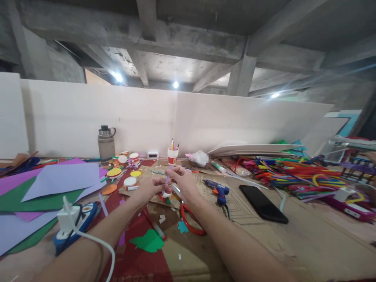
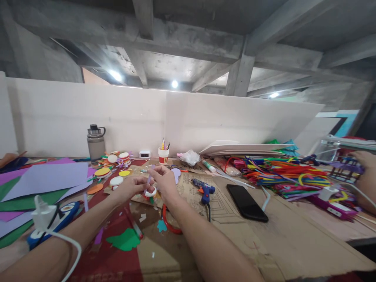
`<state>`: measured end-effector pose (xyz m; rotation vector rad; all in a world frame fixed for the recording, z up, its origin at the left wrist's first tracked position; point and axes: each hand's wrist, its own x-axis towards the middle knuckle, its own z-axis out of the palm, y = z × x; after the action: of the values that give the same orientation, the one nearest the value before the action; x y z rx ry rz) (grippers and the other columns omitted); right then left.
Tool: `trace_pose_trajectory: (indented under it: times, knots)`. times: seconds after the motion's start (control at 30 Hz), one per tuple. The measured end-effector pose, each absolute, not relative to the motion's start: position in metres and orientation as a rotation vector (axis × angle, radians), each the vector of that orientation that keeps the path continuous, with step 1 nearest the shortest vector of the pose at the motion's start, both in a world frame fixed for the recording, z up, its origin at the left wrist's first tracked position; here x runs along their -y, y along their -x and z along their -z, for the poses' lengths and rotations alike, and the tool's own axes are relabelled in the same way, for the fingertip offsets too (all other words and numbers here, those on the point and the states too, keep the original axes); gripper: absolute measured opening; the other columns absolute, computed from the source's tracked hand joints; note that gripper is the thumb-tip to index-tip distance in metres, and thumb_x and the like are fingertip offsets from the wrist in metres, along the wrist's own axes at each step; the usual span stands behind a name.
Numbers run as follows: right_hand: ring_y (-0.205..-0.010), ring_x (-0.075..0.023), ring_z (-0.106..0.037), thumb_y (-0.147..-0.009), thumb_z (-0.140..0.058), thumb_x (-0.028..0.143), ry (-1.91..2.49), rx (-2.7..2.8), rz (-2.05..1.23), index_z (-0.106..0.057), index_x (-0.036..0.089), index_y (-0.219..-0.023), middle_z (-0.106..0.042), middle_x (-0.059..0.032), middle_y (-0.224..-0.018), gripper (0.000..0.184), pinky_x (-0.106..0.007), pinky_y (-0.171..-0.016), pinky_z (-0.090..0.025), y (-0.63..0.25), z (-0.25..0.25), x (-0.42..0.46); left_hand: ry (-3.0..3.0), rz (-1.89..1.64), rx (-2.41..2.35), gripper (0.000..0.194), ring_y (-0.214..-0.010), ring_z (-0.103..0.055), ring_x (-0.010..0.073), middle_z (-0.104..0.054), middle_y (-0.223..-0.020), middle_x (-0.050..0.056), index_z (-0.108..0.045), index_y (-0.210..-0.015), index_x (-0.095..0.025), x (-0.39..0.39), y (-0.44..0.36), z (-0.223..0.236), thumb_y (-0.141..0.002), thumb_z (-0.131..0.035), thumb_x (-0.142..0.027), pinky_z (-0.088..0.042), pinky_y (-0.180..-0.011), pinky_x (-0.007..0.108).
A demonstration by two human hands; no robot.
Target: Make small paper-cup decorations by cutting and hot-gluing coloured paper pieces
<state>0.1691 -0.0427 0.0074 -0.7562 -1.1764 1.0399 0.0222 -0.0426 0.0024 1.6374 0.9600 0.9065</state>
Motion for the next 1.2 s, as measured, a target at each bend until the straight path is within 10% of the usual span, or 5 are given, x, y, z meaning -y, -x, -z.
trace_pose_trajectory:
  times: [1.2]
  knots:
    - [-0.058,-0.0103,-0.049,-0.063,-0.071,0.035,0.846,1.211,-1.029,-0.06,0.017,-0.068,-0.057,0.0035,-0.063,0.021,-0.026,-0.062,-0.04,-0.172,-0.015,0.055,-1.831,-0.916,-0.95,0.039,-0.061,-0.052,0.0139,-0.069,-0.073,0.002,-0.071,-0.074,-0.018,0.051,-0.027,-0.01,-0.077,-0.056,-0.054,-0.041,-0.063,0.026]
